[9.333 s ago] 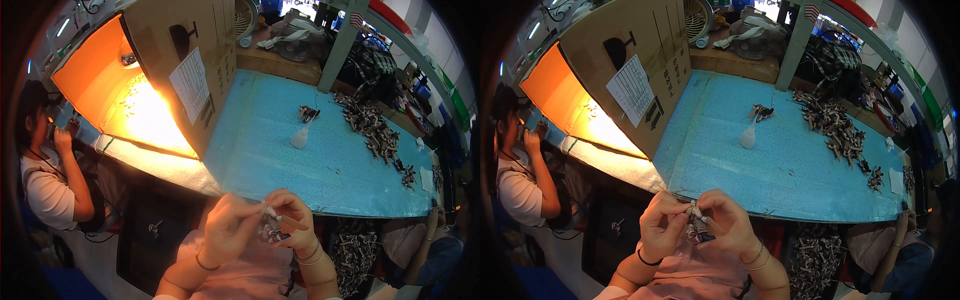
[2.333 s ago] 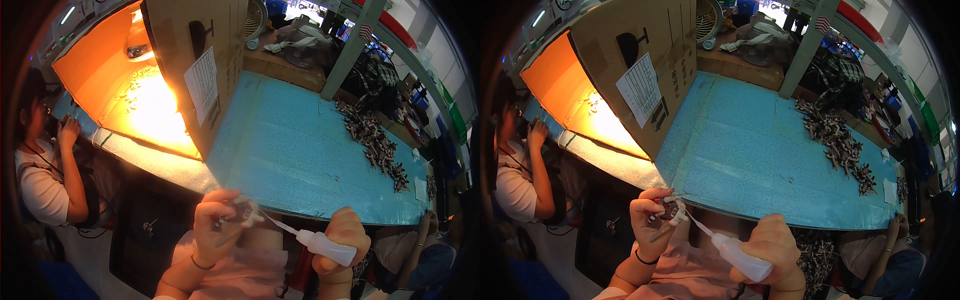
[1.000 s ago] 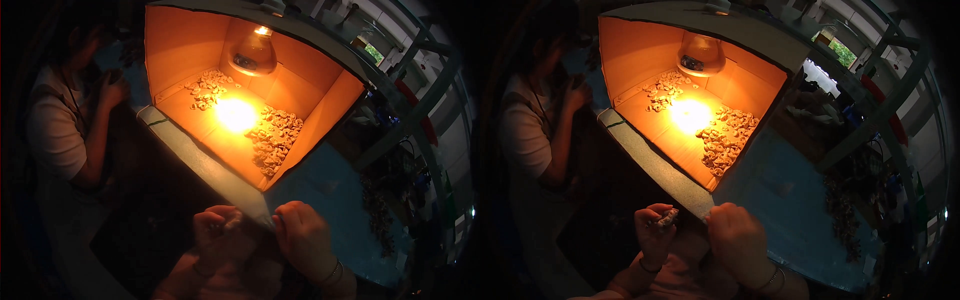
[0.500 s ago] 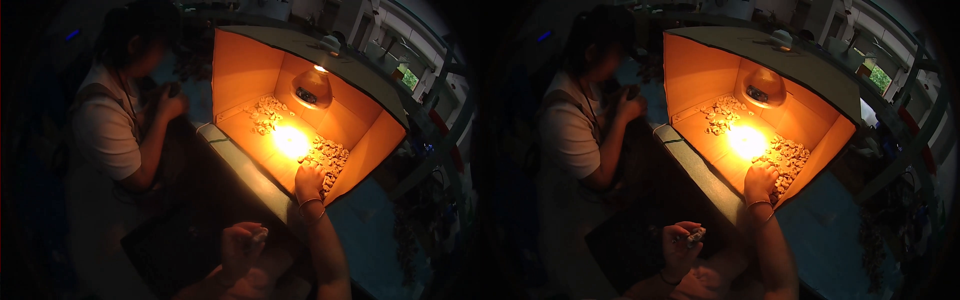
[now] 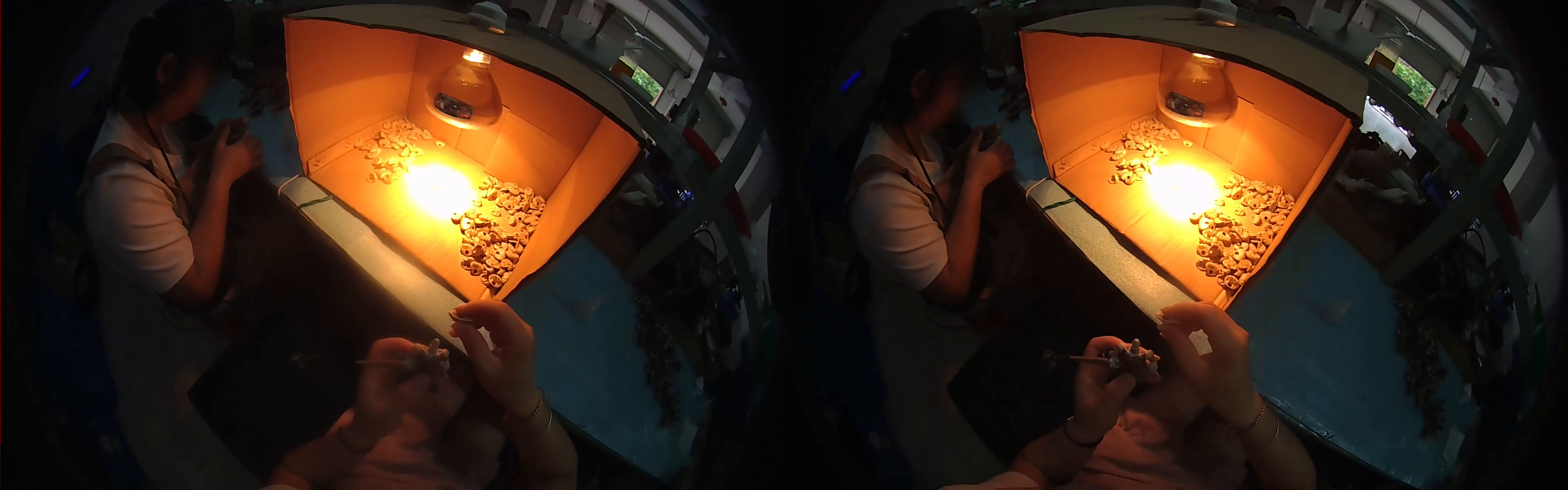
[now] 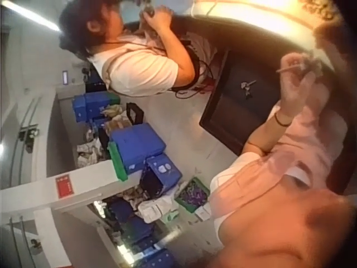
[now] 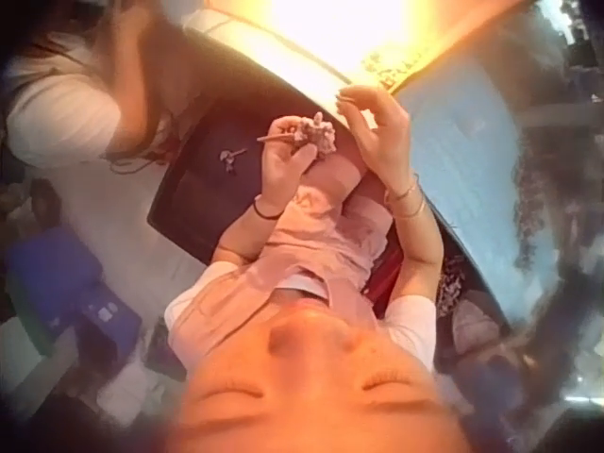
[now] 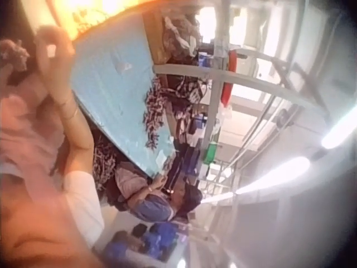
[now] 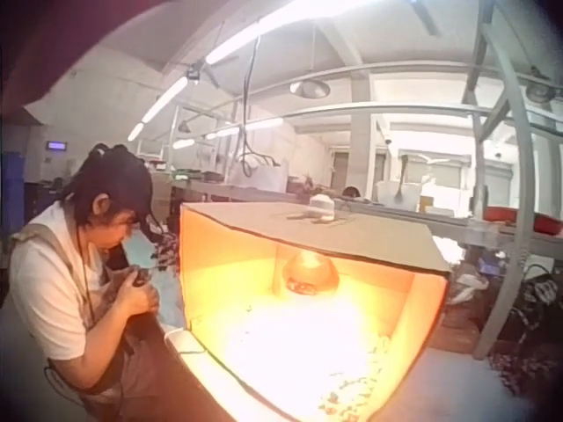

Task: The person assembles figurines by applying liquid from a squeeze bottle onto figurine components and attaching parts together by hand.

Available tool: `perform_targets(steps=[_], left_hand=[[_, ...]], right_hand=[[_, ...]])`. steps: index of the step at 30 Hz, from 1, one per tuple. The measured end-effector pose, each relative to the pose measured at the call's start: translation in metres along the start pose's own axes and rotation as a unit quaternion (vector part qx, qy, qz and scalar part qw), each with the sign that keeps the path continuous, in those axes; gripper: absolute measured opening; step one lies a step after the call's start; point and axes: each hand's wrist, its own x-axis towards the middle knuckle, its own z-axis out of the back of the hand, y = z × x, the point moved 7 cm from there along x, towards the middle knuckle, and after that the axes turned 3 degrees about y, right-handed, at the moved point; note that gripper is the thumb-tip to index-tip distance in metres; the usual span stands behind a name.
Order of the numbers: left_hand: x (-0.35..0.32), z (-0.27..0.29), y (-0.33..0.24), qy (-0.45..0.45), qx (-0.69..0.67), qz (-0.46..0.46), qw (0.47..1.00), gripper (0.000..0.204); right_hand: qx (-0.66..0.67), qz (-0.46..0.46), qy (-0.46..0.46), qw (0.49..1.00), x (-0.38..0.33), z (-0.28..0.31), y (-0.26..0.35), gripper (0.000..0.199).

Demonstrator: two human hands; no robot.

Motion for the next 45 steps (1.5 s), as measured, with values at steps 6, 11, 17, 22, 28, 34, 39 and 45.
perform_targets(steps=[6,11,17,22,28,34,39,45], left_hand=[[-0.008,-0.047,0.031,0.087,-0.057,0.09,0.991,0.038],[-0.019,-0.069,0.054,0.129,-0.002,0.135,0.983,0.041],[-0.029,-0.089,0.072,0.142,0.035,0.182,0.972,0.052],[-0.029,-0.106,0.077,0.135,0.038,0.185,0.973,0.055],[-0.031,-0.111,0.083,0.152,0.089,0.202,0.964,0.048],[-0.012,-0.116,0.077,0.163,0.172,0.027,0.971,0.044],[-0.009,-0.12,0.069,0.168,0.3,-0.083,0.935,0.043],[-0.011,-0.12,0.064,0.166,0.357,-0.122,0.911,0.045]], right_hand=[[0.048,-0.029,-0.061,0.997,-0.044,0.051,0.014,0.023],[-0.078,0.047,-0.054,0.994,-0.076,0.083,0.023,0.024],[-0.047,0.095,-0.04,0.994,-0.097,0.103,0.021,0.027],[-0.064,0.111,-0.044,0.991,-0.111,0.116,0.017,0.023],[-0.02,0.139,-0.027,0.99,-0.115,0.124,0.014,0.025],[-0.076,0.064,-0.16,0.982,-0.129,0.136,0.018,0.028],[-0.184,0.074,-0.158,0.967,-0.128,0.123,0.03,0.029],[-0.212,0.067,-0.174,0.959,-0.127,0.12,0.03,0.027]])
